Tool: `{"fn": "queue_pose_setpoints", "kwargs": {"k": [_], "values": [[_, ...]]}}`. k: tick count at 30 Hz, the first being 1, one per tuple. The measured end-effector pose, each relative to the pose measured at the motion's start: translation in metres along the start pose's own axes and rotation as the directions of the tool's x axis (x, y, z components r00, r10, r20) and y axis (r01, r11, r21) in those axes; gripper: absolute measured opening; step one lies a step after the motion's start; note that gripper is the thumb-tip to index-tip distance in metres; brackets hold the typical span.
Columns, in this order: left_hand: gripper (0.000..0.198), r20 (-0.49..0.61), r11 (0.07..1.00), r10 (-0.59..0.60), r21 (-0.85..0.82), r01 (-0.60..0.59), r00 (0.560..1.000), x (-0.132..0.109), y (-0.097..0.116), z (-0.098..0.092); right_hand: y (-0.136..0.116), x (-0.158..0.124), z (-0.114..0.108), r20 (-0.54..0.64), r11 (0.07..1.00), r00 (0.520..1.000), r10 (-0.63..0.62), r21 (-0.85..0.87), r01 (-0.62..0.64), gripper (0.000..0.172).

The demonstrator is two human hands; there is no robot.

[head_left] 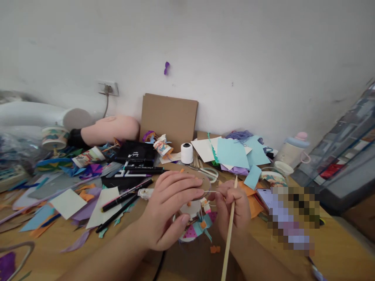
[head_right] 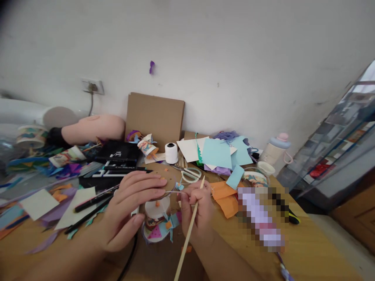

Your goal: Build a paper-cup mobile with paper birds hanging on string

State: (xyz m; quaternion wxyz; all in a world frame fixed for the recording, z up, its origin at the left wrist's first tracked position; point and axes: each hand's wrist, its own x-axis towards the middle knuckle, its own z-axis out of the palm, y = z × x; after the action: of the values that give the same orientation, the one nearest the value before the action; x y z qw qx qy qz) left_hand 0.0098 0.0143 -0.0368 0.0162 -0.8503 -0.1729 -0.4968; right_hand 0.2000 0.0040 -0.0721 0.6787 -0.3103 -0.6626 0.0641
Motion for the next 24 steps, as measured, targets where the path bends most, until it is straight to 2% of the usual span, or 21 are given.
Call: {"fn": "queue_pose_setpoints", "kwargs": {"k": [6,7,9,11,12,14,16,21,24], "values": [[0.04,0.006,1.0,0.011,-0.001,-0.011,1.0,0.001,0.002,0.0,-0.006,0.004,-0.005,-0.065,0.997,0.995,-0.075,-0.033,0.073,0.023],[0.041,0.006,1.0,0.012,-0.005,-0.012,1.0,0.001,0.002,0.0,-0.007,0.005,-0.007,-0.034,0.994,0.994,-0.108,-0.033,0.107,0.024],[0.042,0.017,1.0,0.014,-0.012,-0.014,1.0,0.0,0.002,0.0,-0.008,0.005,-0.012,0.12,0.98,0.974,-0.192,-0.036,0.197,0.023],[0.042,0.028,1.0,0.016,-0.018,-0.015,0.999,0.0,0.002,0.001,-0.008,0.004,-0.015,0.3,0.963,0.92,-0.251,-0.022,0.269,0.022],[0.042,0.031,1.0,0.015,-0.021,-0.015,0.999,0.0,0.002,0.001,-0.008,0.003,-0.016,0.354,0.957,0.896,-0.267,-0.008,0.288,0.023],[0.042,0.034,1.0,0.009,-0.028,-0.008,0.999,0.0,0.001,0.001,-0.009,0.003,-0.016,0.383,0.953,0.88,-0.282,0.007,0.303,0.027],[0.042,0.034,1.0,0.005,-0.03,-0.004,0.999,0.0,0.001,0.001,-0.01,0.002,-0.016,0.367,0.954,0.891,-0.269,-0.022,0.298,0.029],[0.041,0.023,1.0,0.008,-0.01,-0.008,1.0,0.001,-0.002,0.001,-0.013,0.004,-0.017,0.387,0.966,0.905,-0.177,-0.109,0.235,0.019],[0.041,0.001,0.999,0.031,0.016,-0.031,1.0,0.002,0.001,0.005,-0.016,0.007,-0.018,0.404,0.954,0.891,-0.205,-0.122,0.275,0.019]]}}
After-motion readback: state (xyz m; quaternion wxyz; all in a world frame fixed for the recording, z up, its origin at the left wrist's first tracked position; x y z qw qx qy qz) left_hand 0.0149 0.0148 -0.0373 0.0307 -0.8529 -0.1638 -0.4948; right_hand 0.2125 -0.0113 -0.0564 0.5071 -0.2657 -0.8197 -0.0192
